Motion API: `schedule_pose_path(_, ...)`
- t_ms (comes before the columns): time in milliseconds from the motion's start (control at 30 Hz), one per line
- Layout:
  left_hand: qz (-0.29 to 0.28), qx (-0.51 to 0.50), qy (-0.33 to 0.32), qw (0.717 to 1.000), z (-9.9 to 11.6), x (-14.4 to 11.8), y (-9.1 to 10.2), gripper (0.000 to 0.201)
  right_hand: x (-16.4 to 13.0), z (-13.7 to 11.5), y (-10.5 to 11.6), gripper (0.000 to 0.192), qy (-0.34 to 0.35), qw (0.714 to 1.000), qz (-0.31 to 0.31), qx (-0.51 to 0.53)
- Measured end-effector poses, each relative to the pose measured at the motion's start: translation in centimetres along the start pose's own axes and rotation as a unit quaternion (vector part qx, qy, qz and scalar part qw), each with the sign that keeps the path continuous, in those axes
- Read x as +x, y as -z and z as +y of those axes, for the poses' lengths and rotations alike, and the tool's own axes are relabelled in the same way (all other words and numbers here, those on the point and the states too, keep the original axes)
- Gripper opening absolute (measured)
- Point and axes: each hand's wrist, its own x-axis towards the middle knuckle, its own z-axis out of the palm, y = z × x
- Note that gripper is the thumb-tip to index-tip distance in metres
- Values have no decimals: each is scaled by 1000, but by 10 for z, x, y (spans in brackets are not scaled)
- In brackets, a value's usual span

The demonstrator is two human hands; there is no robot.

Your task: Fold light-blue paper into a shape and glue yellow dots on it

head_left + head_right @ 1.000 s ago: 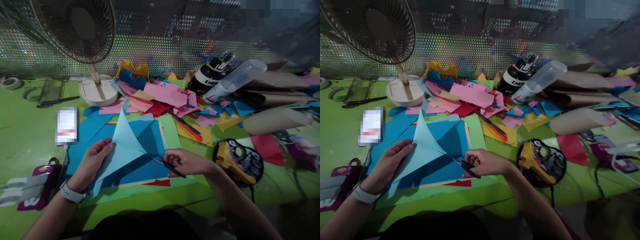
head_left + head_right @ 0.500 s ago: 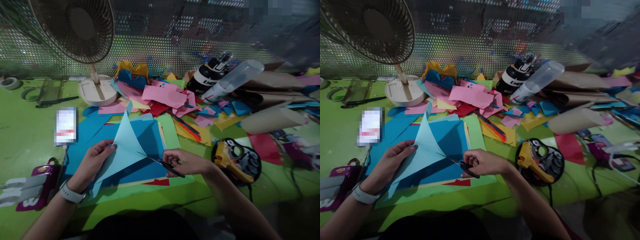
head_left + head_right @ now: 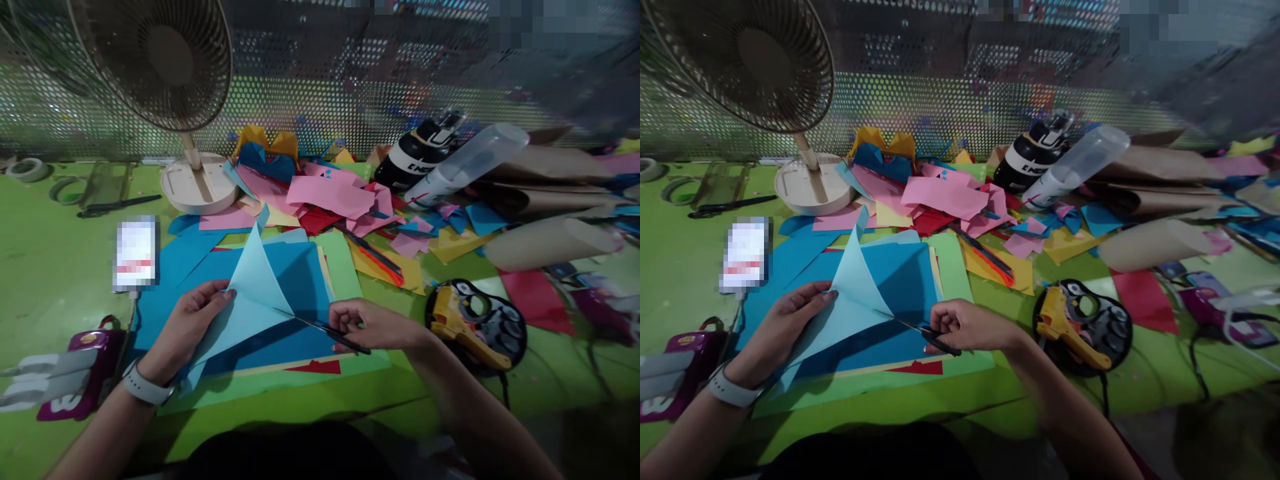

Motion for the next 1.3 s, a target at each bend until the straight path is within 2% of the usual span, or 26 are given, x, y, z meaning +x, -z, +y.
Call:
schedule_pose_path(433, -13, -1, -4, 1000, -7, 5, 6, 46, 0, -1, -1, 42, 0, 998, 11, 57)
schedule_pose_path(700, -39, -17, 0, 999, -9, 3, 2, 43, 5, 0, -6, 37, 7, 999, 3, 43)
schedule_pose_path(1000, -38, -16, -9, 999, -11, 3, 3, 43, 5, 7, -7, 39, 20, 998, 8, 64)
schedule_pose_path(1300, -55, 0, -11, 998, -9, -2, -3, 42, 8, 4, -11, 37, 20, 999, -2, 46)
